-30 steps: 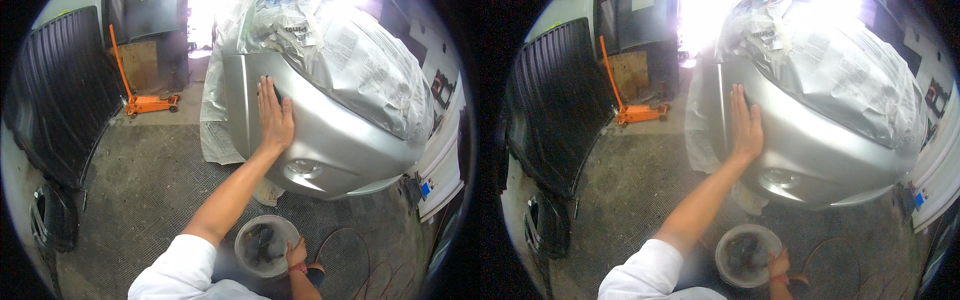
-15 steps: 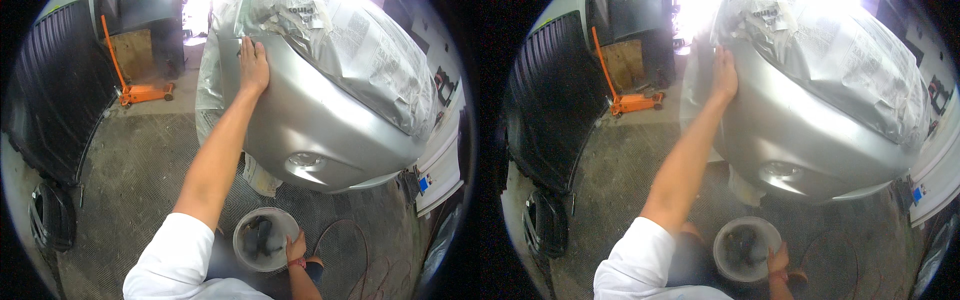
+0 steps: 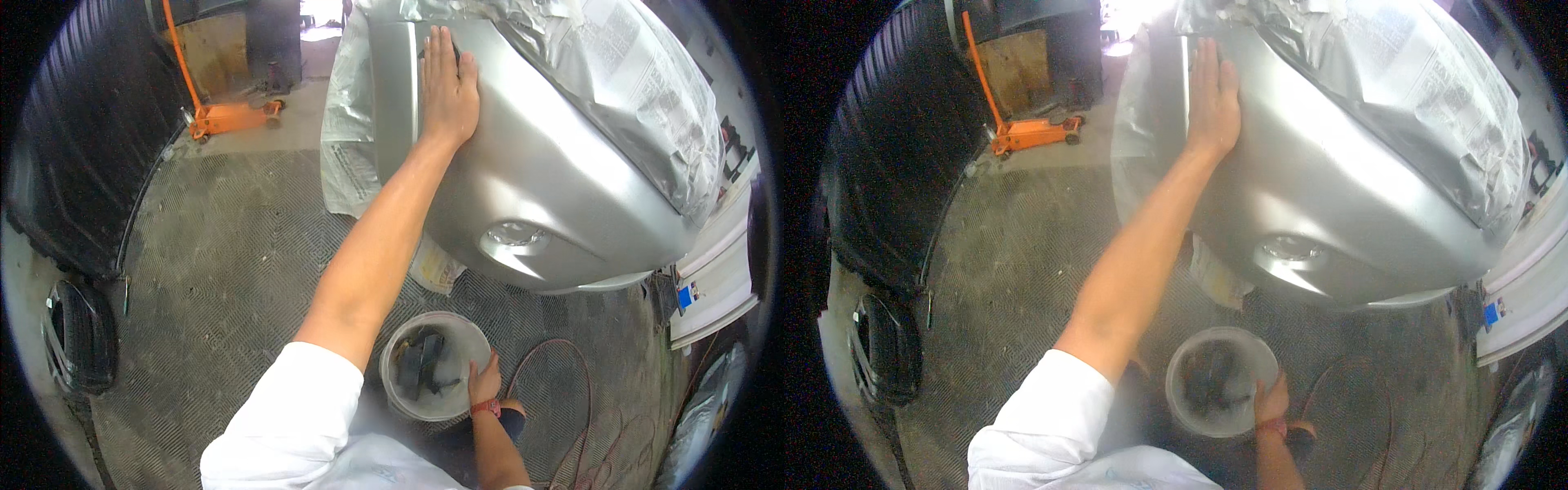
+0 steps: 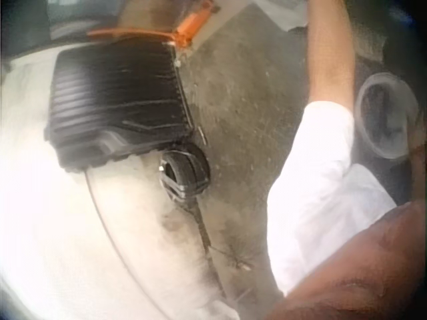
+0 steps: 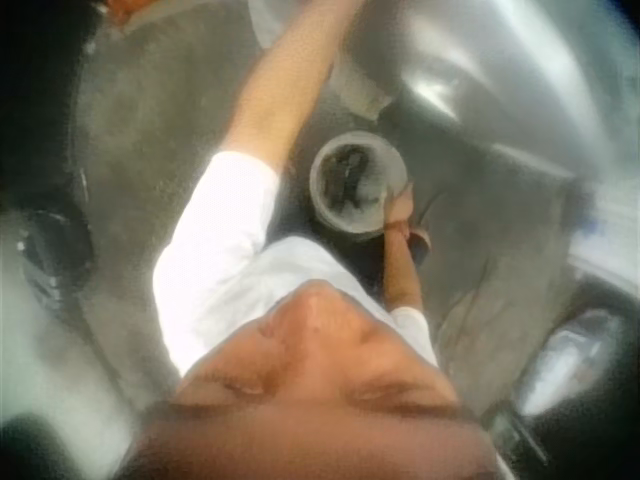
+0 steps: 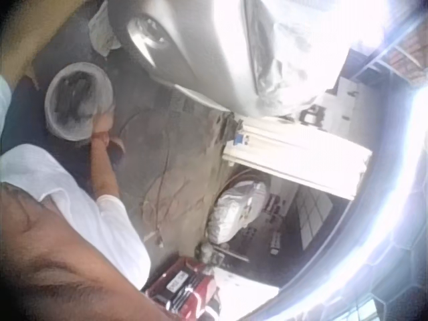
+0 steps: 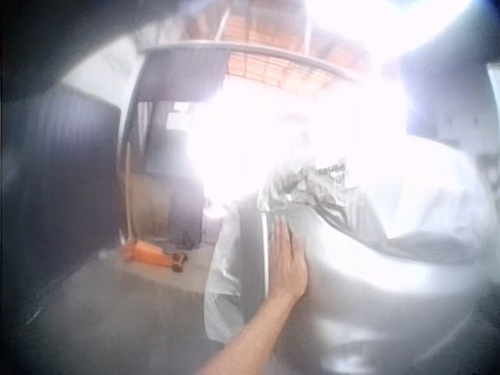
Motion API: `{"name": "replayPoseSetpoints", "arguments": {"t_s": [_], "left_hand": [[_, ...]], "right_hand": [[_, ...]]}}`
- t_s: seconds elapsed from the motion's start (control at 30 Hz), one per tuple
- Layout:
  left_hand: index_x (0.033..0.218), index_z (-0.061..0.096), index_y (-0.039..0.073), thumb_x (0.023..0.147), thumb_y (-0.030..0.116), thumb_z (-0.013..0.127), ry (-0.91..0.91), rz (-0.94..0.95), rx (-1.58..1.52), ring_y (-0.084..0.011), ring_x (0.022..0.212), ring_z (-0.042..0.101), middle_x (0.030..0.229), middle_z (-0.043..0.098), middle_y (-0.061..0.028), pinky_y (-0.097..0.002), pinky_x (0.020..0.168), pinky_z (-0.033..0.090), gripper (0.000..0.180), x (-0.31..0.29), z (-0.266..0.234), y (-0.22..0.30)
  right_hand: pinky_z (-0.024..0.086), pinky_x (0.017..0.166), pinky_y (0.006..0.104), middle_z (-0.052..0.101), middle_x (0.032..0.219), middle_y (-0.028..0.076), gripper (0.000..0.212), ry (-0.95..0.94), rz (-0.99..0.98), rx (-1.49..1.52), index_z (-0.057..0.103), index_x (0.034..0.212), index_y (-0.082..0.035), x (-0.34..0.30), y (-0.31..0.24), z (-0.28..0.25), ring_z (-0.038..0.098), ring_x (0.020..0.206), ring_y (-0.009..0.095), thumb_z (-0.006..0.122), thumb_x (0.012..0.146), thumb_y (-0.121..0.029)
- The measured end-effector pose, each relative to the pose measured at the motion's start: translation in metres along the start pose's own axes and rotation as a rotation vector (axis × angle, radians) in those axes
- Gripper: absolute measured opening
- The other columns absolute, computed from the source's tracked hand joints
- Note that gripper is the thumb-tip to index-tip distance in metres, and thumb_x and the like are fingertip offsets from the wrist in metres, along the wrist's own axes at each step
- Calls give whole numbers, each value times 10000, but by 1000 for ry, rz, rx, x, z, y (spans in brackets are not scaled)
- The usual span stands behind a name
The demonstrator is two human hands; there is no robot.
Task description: The person uses a heat gun to warm the surface of a silver car bumper that is partially covered with newspaper. After heating, the person wipes the bumper with a wet cloth, then inspects the surface by hand.
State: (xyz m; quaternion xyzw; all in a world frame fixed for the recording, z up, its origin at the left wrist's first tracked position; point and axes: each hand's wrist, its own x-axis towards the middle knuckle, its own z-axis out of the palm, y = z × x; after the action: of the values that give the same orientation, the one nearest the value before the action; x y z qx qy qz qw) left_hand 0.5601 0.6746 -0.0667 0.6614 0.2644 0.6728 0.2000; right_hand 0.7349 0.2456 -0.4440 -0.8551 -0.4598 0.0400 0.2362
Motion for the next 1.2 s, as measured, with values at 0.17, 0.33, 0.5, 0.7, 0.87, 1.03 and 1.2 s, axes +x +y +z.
{"name": "replayPoseSetpoints", "arguments": {"t_s": [0.17,0.33,0.5,0.7,0.87,1.03,1.2], "left_hand": [[1742,78,-51,1179,411,322,-9,-41,-48,-469,1692,48,1824,61,-288,-580,1366,53,767,-215,25,-21],[1742,71,-52,1174,468,344,-82,73,-5,-508,1683,34,1815,52,-314,-624,1352,46,816,-150,16,-4],[1748,141,-23,1140,442,465,-14,44,102,-510,1675,111,1816,116,-293,-638,1345,99,832,-105,38,51],[1732,174,-53,1139,437,484,-157,228,209,-512,1665,158,1803,155,-305,-647,1337,145,829,-141,19,60],[1734,153,-52,1182,433,356,70,-53,122,-483,1680,117,1809,138,-296,-603,1358,89,762,-126,36,51],[1754,111,-10,1196,393,299,12,97,91,-416,1702,74,1838,99,-229,-539,1378,63,713,-221,35,34],[1745,129,-30,1190,438,327,18,-130,32,-411,1701,93,1830,111,-250,-507,1381,66,753,-84,10,8]], "right_hand": [[583,921,559,734,1249,287,684,13,82,-49,530,1502,-14,3,5,4,727,1097,504,806,958,-323],[582,912,567,737,1232,283,685,-39,146,-96,520,1510,-35,0,10,-4,730,1084,502,800,965,-340],[579,932,562,736,1238,278,642,-56,154,-23,526,1501,-73,0,-4,-11,728,1101,488,790,973,-325],[584,915,564,742,1227,283,627,73,53,-42,530,1478,-73,-1,10,2,734,1087,489,790,969,-329],[568,977,569,699,1324,291,737,-125,192,-55,473,1579,-49,2,-3,-1,709,1160,498,762,990,-387],[495,1106,575,585,1497,307,833,-62,34,-20,430,1624,-36,12,-2,-20,599,1345,493,812,955,-351],[340,1286,551,413,1684,266,819,268,-472,4,405,1673,-44,80,-133,-154,400,1553,463,784,985,-274]]}}
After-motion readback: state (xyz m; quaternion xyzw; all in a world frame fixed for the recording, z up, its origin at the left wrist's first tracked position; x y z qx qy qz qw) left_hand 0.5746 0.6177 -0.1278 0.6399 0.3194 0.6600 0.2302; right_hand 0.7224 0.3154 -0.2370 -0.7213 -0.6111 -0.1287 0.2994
